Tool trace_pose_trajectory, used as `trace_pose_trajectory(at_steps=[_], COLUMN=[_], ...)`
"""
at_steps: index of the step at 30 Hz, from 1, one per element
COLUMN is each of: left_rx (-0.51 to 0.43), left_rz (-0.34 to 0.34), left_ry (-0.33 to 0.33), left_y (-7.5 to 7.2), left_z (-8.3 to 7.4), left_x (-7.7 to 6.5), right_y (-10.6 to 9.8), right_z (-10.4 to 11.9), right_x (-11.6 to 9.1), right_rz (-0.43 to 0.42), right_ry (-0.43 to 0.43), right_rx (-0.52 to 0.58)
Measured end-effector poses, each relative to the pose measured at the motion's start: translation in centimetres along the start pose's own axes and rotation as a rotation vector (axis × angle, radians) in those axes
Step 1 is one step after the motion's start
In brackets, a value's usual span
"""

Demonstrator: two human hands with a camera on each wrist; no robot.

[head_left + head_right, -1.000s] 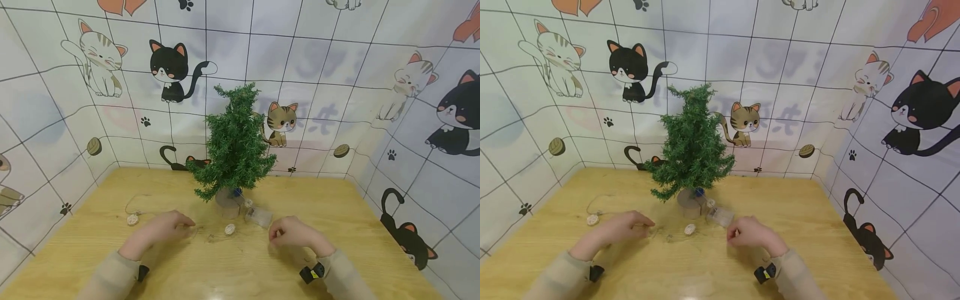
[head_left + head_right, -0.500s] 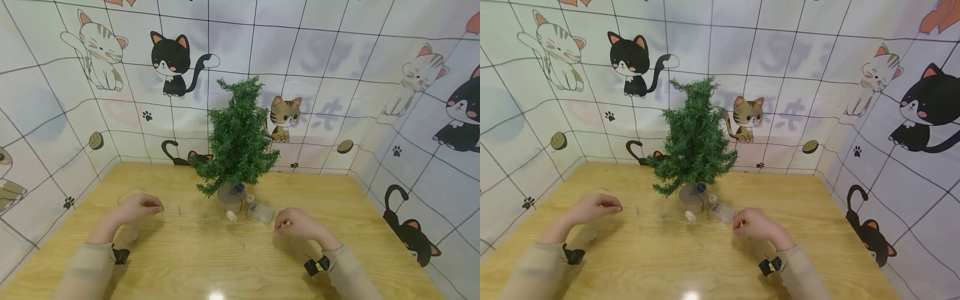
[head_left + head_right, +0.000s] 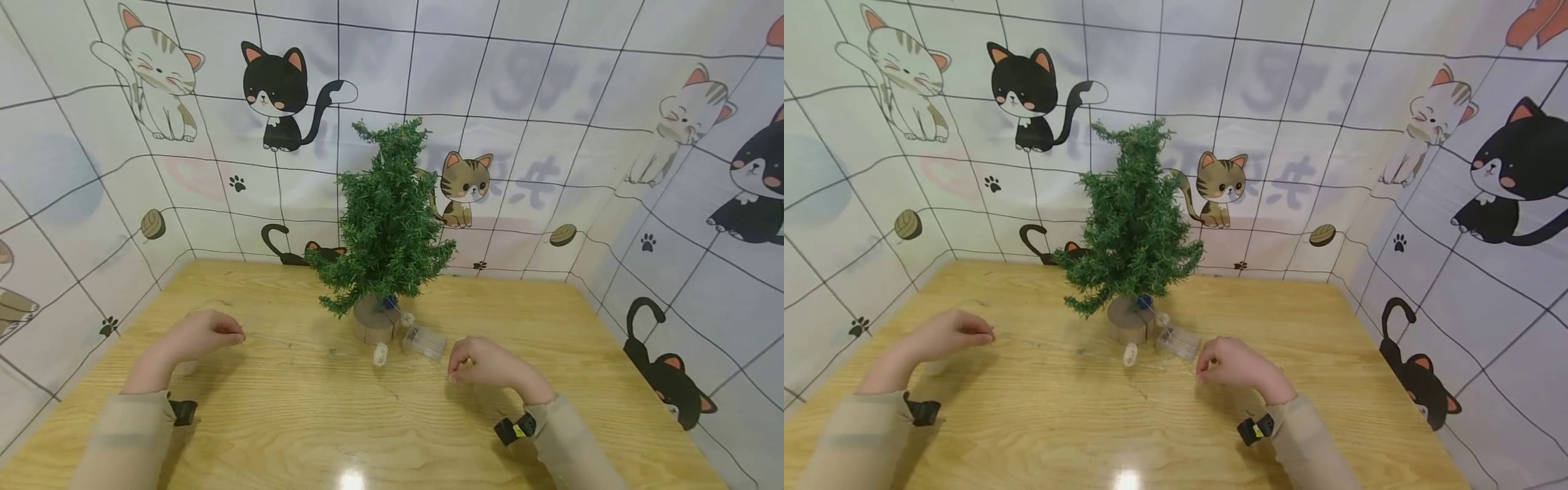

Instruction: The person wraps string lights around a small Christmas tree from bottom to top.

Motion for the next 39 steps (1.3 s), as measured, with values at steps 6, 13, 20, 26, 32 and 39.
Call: trace_pose_trajectory(at_steps=[6,13,20,26,32,39], left_rx=[0.035,0.05,0.124,0.095,-0.038,-0.29], left_rz=[0.007,0.112,0.163,0.208,0.108,0.121], left_ry=[-0.02,-0.081,-0.03,0.171,0.319,0.349], left_y=[-0.2,1.1,1.5,2.3,5.4,9.5], left_z=[0.4,0.1,-4.4,-10.3,-14.3,-17.1], left_x=[-0.2,-0.4,-0.5,-0.7,-0.6,-0.5], right_y=[0.0,-0.1,-0.3,-0.7,-0.3,0.6], right_z=[0.2,0.6,3.3,6.2,8.4,10.4], right_x=[0.1,0.3,1.1,1.6,2.3,3.3], right_rz=[-0.007,-0.079,-0.141,-0.181,-0.179,-0.143], right_ry=[-0.008,-0.002,-0.018,-0.099,-0.204,-0.304], right_rx=[-0.008,0.033,0.024,0.024,0.014,-0.002])
Point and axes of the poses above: each hand's wrist, its own x-axis towards the middle knuckle, its own y-axis out of the palm, z = x × y, the point moved 3 cm from there along x, towards the middle knuckle, and after that the axes turned 13 degrees about -z, right-handed, at the moved point
